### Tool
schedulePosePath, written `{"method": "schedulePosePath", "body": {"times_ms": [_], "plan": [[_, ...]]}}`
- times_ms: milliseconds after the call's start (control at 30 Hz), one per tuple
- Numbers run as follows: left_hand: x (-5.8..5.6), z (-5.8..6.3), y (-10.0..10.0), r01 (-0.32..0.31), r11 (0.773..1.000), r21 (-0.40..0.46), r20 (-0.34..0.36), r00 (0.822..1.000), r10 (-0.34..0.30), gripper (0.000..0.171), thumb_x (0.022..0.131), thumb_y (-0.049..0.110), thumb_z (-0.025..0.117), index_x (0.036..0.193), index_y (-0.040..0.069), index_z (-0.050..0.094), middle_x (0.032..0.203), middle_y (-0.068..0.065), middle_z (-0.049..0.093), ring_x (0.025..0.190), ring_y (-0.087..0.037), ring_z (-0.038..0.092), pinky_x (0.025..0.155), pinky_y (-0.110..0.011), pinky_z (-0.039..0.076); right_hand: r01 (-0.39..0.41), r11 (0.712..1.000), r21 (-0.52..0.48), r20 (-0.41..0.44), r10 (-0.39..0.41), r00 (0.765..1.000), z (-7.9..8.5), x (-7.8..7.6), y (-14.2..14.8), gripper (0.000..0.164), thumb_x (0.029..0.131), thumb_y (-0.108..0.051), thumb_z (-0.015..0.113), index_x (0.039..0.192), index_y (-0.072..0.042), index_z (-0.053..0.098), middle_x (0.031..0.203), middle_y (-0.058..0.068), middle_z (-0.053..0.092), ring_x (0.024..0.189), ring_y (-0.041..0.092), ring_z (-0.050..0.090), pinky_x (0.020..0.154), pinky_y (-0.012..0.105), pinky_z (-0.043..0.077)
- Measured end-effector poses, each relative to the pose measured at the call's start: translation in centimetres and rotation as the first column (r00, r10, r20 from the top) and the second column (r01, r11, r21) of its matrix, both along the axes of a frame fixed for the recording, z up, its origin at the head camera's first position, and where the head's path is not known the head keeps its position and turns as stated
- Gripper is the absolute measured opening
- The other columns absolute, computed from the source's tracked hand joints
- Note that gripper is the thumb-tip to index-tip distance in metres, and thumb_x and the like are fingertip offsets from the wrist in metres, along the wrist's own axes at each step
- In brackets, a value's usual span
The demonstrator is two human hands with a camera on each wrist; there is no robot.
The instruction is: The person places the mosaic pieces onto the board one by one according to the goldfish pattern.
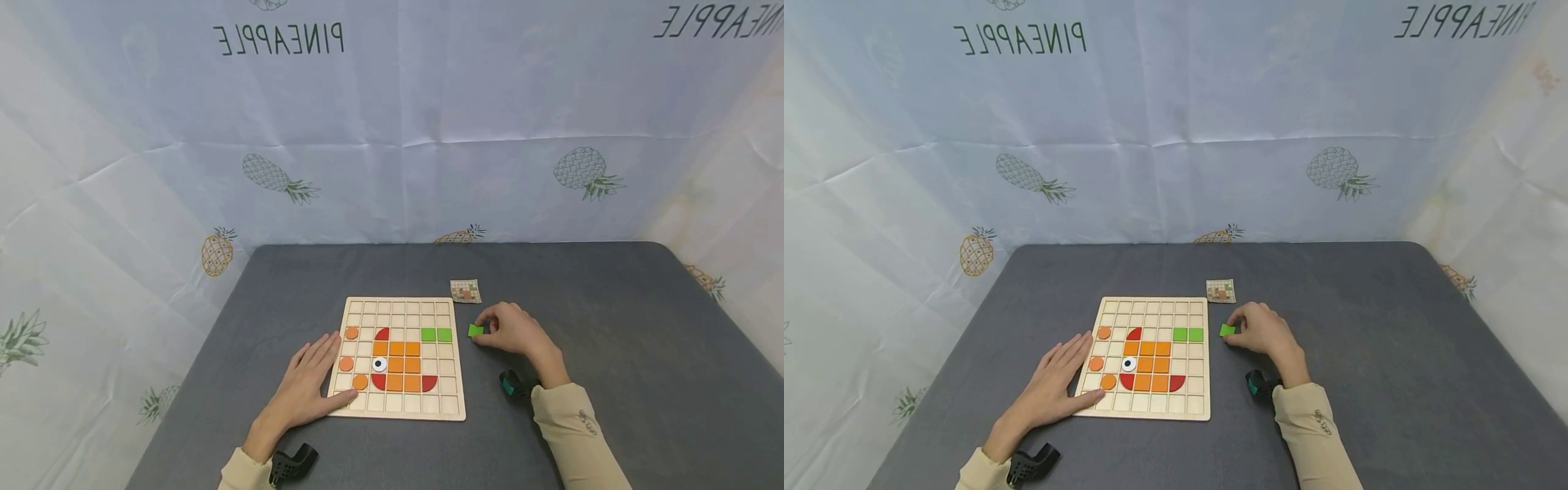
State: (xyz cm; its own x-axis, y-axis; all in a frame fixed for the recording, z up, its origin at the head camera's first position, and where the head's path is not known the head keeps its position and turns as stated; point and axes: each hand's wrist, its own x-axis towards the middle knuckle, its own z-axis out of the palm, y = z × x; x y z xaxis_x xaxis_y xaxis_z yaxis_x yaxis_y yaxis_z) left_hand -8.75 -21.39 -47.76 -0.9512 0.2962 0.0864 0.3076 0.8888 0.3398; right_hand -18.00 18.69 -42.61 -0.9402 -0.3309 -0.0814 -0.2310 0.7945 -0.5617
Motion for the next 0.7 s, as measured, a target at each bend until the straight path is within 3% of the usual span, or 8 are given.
{"method": "schedulePosePath", "body": {"times_ms": [333, 700], "plan": [[0.0, 0.1, 0.0, -0.002, 1.0, 0.009, 0.012, 1.0, 0.002, 0.102, 0.085, 0.068, 0.065, 0.161, 0.008, 0.032, 0.168, -0.009, 0.034, 0.156, -0.032, 0.031, 0.124, -0.058, 0.021, 0.001, 1.0, -0.014, -0.026, -0.002, 1.0, 0.4, -0.1, -0.4, 0.023, 0.086, -0.022, 0.082, 0.103, -0.007, 0.079, 0.057, -0.003, 0.052, 0.051, 0.01, 0.045, 0.049, 0.024, 0.034], [0.0, 0.0, 0.0, 0.0, 1.0, 0.014, -0.007, 1.0, 0.0, 0.102, 0.085, 0.069, 0.065, 0.161, 0.009, 0.033, 0.167, -0.009, 0.036, 0.155, -0.032, 0.033, 0.123, -0.059, 0.022, -0.065, 0.998, -0.023, -0.07, 0.063, 0.996, 1.4, -0.8, -2.1, 0.025, 0.086, -0.022, 0.081, 0.106, -0.006, 0.079, 0.057, -0.003, 0.052, 0.05, 0.009, 0.043, 0.048, 0.022, 0.031]]}}
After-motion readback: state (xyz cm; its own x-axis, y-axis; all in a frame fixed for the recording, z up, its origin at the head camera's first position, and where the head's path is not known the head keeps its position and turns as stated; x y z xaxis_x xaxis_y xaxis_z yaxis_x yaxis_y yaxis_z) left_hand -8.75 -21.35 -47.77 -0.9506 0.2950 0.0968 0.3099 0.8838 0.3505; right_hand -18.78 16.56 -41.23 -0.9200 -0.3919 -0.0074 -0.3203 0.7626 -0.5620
